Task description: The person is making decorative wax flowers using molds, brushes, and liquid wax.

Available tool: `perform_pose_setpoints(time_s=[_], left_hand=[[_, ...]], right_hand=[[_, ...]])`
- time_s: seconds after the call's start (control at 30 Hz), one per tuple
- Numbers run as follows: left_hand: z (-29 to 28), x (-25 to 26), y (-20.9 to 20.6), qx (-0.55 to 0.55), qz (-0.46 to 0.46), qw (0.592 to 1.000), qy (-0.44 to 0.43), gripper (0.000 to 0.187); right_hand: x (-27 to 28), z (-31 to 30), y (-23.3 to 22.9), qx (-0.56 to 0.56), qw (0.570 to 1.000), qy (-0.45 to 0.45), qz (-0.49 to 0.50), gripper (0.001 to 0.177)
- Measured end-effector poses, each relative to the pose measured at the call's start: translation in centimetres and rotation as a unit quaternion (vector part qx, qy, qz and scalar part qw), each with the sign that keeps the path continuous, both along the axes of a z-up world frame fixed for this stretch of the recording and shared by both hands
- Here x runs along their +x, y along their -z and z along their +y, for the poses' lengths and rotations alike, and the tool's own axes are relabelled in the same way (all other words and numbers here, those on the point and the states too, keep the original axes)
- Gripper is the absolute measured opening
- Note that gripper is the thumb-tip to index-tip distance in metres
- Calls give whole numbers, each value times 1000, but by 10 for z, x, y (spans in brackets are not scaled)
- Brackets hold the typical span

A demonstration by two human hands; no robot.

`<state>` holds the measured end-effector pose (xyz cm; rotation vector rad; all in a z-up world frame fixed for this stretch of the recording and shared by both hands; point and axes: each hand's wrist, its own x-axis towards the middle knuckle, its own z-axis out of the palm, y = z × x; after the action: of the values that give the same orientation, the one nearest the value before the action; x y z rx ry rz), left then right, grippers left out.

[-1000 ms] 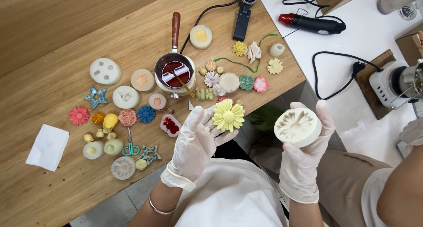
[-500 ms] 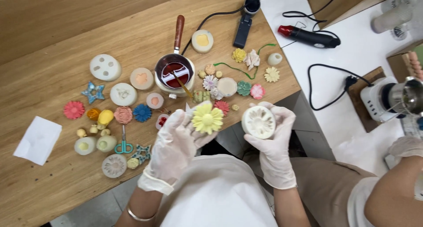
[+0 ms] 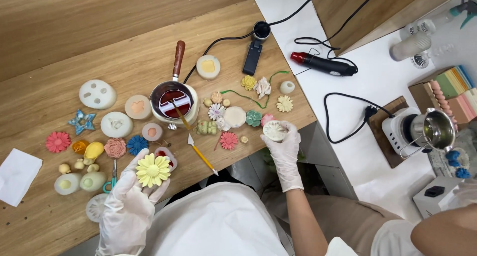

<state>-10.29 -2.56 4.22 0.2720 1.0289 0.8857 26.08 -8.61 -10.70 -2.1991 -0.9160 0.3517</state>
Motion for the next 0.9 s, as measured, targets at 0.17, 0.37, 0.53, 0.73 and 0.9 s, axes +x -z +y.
perform_pose_setpoints(time_s=[0.17, 0.37, 0.53, 0.73, 0.9], left_hand=[[-1, 25, 5, 25, -20, 999, 1, 79], [10, 36, 55, -38, 1, 999, 35, 76], [13, 64, 33, -37, 32, 998, 35, 75], [25, 86, 53, 63, -16, 997, 30, 87], [28, 95, 13, 176, 32, 984, 9, 115]], right_hand=[[16, -22, 71, 60, 996, 0, 59, 78], [29, -26, 78, 180, 978, 11, 102, 75], [54, -35, 74, 199, 971, 55, 122, 74], [59, -14, 53, 111, 988, 27, 101, 75], [90, -11, 130, 13, 999, 32, 40, 96]])
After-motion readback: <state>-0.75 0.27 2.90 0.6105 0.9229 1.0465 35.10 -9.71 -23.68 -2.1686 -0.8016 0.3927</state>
